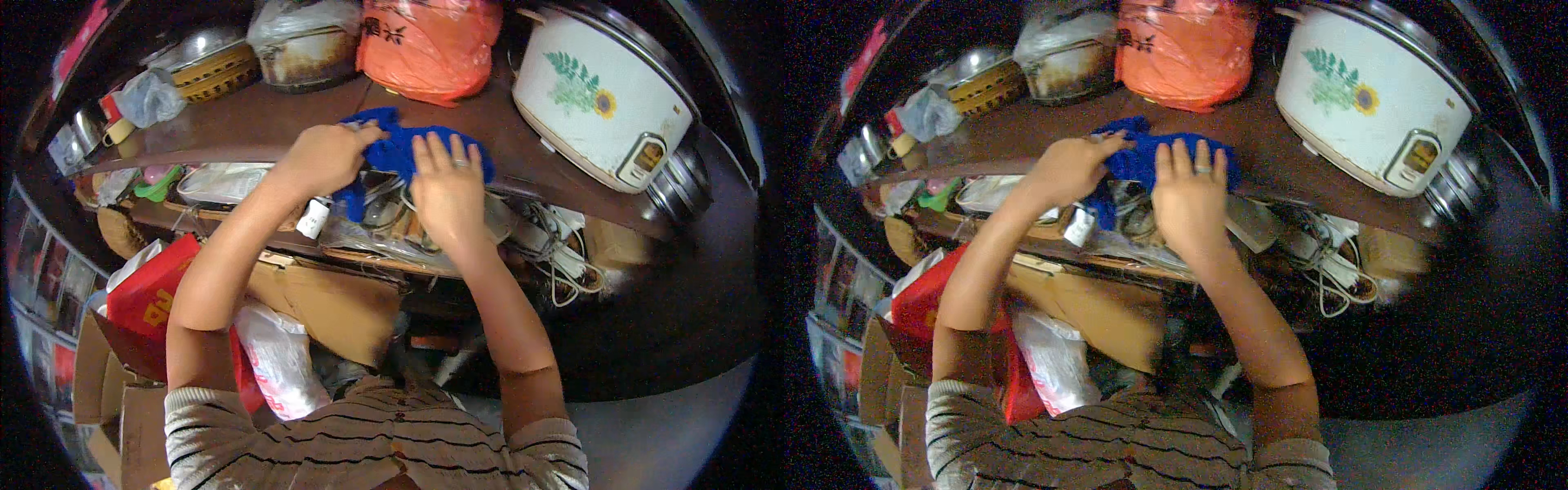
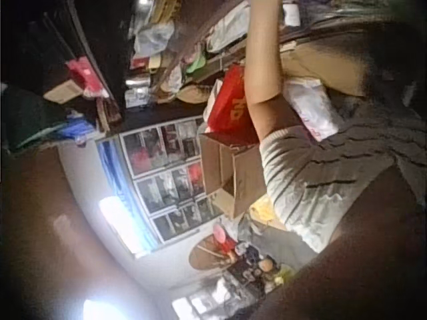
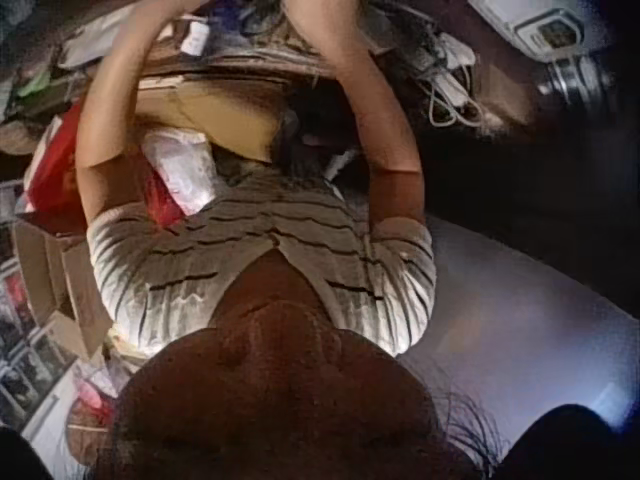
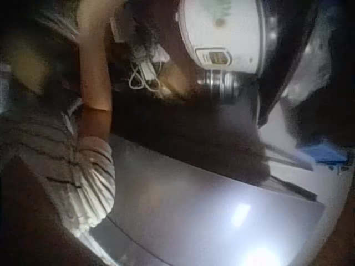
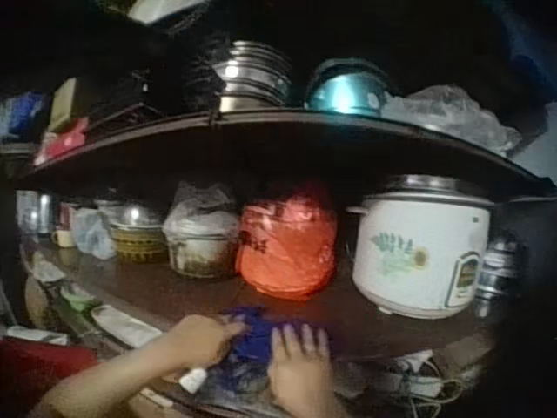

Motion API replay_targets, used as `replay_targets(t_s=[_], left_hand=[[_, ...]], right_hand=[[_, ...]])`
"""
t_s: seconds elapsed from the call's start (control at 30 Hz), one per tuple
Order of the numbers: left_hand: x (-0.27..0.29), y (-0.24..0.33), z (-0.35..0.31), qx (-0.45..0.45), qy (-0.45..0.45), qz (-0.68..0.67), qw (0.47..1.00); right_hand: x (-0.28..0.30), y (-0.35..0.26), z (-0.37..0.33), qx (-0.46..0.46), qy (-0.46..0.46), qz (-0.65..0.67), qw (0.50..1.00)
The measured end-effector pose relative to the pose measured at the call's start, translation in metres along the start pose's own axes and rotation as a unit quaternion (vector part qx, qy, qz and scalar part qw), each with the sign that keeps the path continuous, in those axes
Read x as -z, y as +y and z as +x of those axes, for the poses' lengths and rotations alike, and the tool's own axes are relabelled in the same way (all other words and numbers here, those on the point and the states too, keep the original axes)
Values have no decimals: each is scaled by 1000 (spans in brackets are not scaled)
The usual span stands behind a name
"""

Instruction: The person wipes a cluttered wooden surface with a blue cloth, then moves to the kitchen to wash the cloth and an egg under running water. After discarding the eggshell, the person lifts a large metal steamer lid from a table and picks up a bowl of prepared food.

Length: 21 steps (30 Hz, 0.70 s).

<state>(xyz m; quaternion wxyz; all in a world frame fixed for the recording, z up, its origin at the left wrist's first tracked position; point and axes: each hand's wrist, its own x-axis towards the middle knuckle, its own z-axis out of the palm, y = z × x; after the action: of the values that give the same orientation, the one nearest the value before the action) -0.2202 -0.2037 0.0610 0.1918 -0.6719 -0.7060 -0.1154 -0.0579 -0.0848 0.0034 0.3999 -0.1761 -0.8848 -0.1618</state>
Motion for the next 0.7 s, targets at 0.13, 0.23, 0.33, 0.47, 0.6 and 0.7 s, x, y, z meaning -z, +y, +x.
replay_targets(t_s=[0.13, 0.23, 0.33, 0.47, 0.6, 0.7], left_hand=[[14, -13, -7, 99, -88, -51, 990], [-2, 4, 8, 110, -129, -43, 985], [-26, 28, 38, 148, -102, -30, 983], [-33, -13, 57, 163, -162, -47, 972], [-34, -97, 41, 205, -272, -5, 940], [-2, -114, 12, 255, -237, 20, 937]], right_hand=[[-2, -12, 34, 44, -156, 92, 982], [11, 25, 57, -4, -301, 114, 947], [1, 58, 45, -46, -285, 68, 955], [-53, 96, 71, 131, -380, 125, 907], [-40, 4, 123, 0, -466, 293, 835], [-71, -25, 155, 80, -486, 360, 792]])
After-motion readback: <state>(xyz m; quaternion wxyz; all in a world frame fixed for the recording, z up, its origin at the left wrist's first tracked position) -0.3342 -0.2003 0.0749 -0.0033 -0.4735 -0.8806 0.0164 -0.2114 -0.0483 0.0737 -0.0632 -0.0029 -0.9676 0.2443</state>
